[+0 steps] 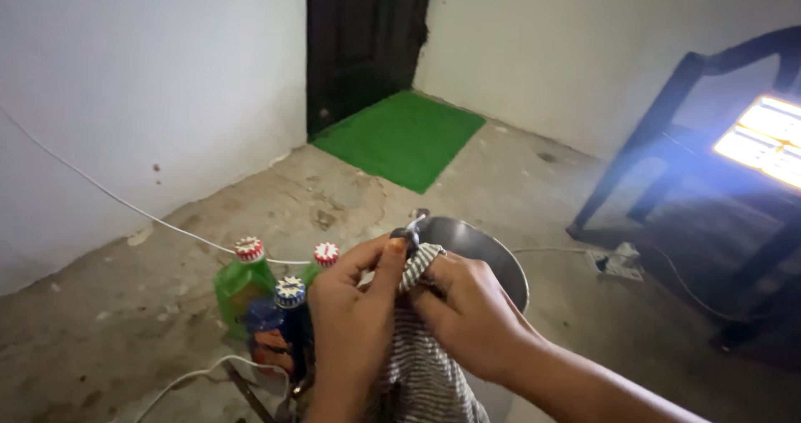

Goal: The person wipes several metal wrenches and a metal rod with a cloth, then places them back on the floor near plastic containers.

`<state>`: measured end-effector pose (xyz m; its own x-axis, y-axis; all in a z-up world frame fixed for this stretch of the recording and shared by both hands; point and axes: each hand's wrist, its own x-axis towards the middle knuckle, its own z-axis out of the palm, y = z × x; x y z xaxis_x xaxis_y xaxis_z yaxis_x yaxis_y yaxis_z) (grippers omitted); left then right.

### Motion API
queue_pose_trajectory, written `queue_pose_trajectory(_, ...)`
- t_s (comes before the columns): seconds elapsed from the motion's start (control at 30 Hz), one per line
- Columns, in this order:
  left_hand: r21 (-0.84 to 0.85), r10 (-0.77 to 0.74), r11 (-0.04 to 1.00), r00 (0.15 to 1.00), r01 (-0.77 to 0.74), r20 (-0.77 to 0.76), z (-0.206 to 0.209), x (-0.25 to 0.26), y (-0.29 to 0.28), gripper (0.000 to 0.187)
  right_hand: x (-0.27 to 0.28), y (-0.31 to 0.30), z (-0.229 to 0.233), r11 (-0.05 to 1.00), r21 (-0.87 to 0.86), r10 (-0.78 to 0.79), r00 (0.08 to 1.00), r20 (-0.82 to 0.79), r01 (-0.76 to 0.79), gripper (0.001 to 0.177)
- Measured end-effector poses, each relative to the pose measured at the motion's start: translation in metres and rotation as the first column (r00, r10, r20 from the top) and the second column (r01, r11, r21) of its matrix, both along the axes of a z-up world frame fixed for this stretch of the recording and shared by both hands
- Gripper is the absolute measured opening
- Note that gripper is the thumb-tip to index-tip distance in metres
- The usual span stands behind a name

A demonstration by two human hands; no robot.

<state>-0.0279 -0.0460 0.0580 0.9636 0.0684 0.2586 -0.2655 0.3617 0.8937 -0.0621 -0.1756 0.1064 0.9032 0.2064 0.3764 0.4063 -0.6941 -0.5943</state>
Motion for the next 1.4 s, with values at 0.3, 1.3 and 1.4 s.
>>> queue_pose_trajectory(0.3,-0.242,0.25,0.927,0.953,-0.286,-0.168,0.042,-0.023,0.035,0.027,0.012,-0.008,-0.02,0.954,-0.296,-0.026,0.998,0.052,0.04,0.014)
queue_pose_trajectory(1.3,-0.546,0.174,0.805,0.972,-0.231,-0.155,0.023,-0.002,0.045,0.031,0.007,-0.016,-0.014,0.849,-0.511,-0.274,0.939,-0.207,0.135,0.015)
queue_pose_trajectory(1.4,-0.548,0.088,0.826,0.99,-0.133,-0.108,0.01,0.003,0.026,0.032,0.008,-0.024,-0.019,0.877,-0.474,-0.162,0.978,-0.131,0.081,0.01)
